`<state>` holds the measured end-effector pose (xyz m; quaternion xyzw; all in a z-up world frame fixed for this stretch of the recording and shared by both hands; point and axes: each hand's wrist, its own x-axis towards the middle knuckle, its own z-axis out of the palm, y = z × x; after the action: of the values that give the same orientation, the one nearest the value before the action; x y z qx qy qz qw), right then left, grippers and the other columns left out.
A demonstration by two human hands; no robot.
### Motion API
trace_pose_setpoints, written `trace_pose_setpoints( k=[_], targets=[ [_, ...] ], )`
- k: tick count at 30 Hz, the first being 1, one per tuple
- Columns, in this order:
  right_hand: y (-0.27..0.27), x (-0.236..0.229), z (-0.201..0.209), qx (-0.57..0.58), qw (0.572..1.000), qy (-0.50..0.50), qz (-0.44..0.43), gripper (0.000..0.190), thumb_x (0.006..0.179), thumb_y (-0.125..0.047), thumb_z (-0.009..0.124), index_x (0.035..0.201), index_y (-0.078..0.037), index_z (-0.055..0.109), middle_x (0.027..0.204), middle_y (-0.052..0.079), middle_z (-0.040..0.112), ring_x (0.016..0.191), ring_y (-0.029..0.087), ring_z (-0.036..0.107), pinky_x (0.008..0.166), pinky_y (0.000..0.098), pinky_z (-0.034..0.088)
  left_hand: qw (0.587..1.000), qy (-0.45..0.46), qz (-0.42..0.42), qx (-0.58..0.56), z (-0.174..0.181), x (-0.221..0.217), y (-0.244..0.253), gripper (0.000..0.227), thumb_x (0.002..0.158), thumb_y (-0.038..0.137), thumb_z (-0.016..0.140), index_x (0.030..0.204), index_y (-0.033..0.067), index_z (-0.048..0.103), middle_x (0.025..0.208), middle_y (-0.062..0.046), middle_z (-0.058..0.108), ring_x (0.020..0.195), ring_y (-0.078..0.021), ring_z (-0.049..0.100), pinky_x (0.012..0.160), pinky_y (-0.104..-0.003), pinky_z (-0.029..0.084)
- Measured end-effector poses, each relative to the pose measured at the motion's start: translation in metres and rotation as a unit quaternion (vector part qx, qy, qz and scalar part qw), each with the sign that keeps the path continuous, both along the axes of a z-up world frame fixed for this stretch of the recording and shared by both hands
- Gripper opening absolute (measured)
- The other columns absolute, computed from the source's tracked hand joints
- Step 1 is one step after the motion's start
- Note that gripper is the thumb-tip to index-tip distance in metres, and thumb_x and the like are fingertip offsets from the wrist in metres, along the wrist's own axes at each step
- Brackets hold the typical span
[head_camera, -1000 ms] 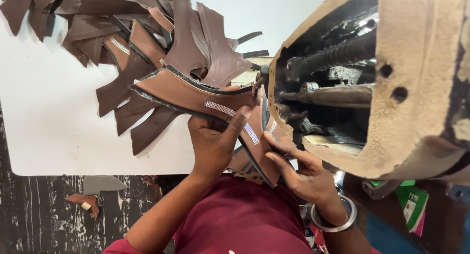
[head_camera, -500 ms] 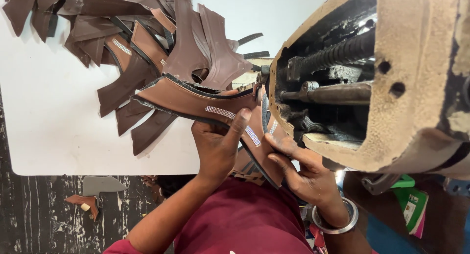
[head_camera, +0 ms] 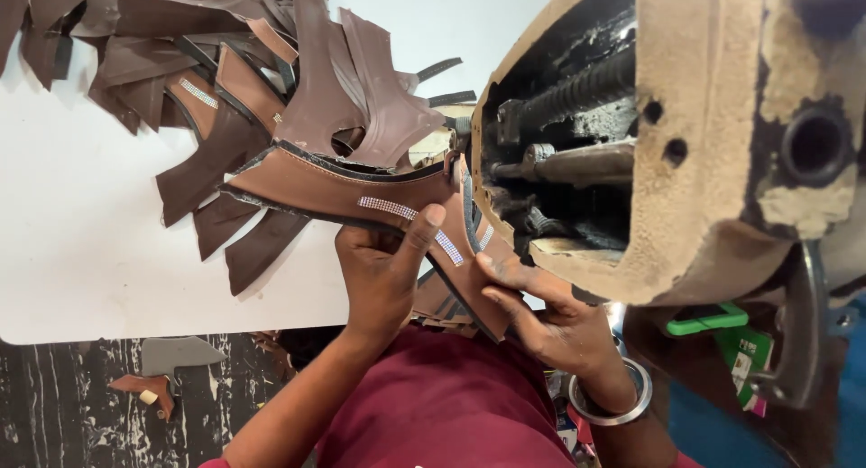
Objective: Stitch leather components of shoe uppers together using an industrial sewing machine.
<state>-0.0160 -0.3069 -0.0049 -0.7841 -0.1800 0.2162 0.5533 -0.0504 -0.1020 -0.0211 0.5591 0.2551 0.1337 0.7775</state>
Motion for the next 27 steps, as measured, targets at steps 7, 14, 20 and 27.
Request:
trace_pose_setpoints(
  k=[7, 14, 20, 27],
  targets=[
    [-0.005, -0.007, 0.006, 0.024, 0.999, -0.040, -0.006, 0.032, 0.089, 0.007, 0.072, 0.120, 0.001, 0.074, 0.121, 0.011, 0.077, 0.113, 0.017, 0.073, 0.096, 0.0269, 0.057, 0.999, -0.005, 0.000, -0.033, -0.001, -0.010, -0.006, 0.022, 0.094, 0.020, 0.080, 0.084, 0.0037, 0.069, 0.072, 0.007, 0.062, 0.063, 0.0000, 0.049, 0.056, -0.018, 0.037],
    [-0.007, -0.008, 0.005, 0.027, 0.998, -0.062, -0.004, 0.030, 0.089, 0.007, 0.072, 0.119, 0.001, 0.074, 0.120, 0.011, 0.077, 0.113, 0.017, 0.073, 0.098, 0.0277, 0.058, 1.000, 0.009, -0.015, -0.005, 0.004, -0.013, -0.004, 0.020, 0.092, 0.018, 0.081, 0.085, 0.0036, 0.070, 0.071, 0.006, 0.063, 0.063, -0.0005, 0.050, 0.056, -0.018, 0.038],
    [-0.008, -0.004, 0.004, 0.029, 0.998, -0.051, -0.005, 0.031, 0.089, 0.007, 0.072, 0.120, 0.000, 0.074, 0.120, 0.011, 0.077, 0.112, 0.016, 0.073, 0.096, 0.0267, 0.058, 1.000, 0.001, -0.030, 0.003, 0.000, -0.013, -0.004, 0.018, 0.092, 0.016, 0.082, 0.088, 0.0029, 0.070, 0.073, 0.004, 0.065, 0.064, -0.0013, 0.053, 0.058, -0.019, 0.041],
    [-0.013, 0.001, 0.001, 0.035, 0.999, -0.020, -0.008, 0.031, 0.089, 0.006, 0.072, 0.120, 0.000, 0.074, 0.118, 0.010, 0.078, 0.110, 0.014, 0.073, 0.093, 0.0253, 0.058, 0.997, 0.022, -0.061, -0.031, -0.002, -0.019, -0.007, 0.017, 0.088, 0.011, 0.082, 0.089, -0.0007, 0.069, 0.077, -0.004, 0.072, 0.067, -0.0063, 0.066, 0.061, -0.022, 0.055]
  ],
)
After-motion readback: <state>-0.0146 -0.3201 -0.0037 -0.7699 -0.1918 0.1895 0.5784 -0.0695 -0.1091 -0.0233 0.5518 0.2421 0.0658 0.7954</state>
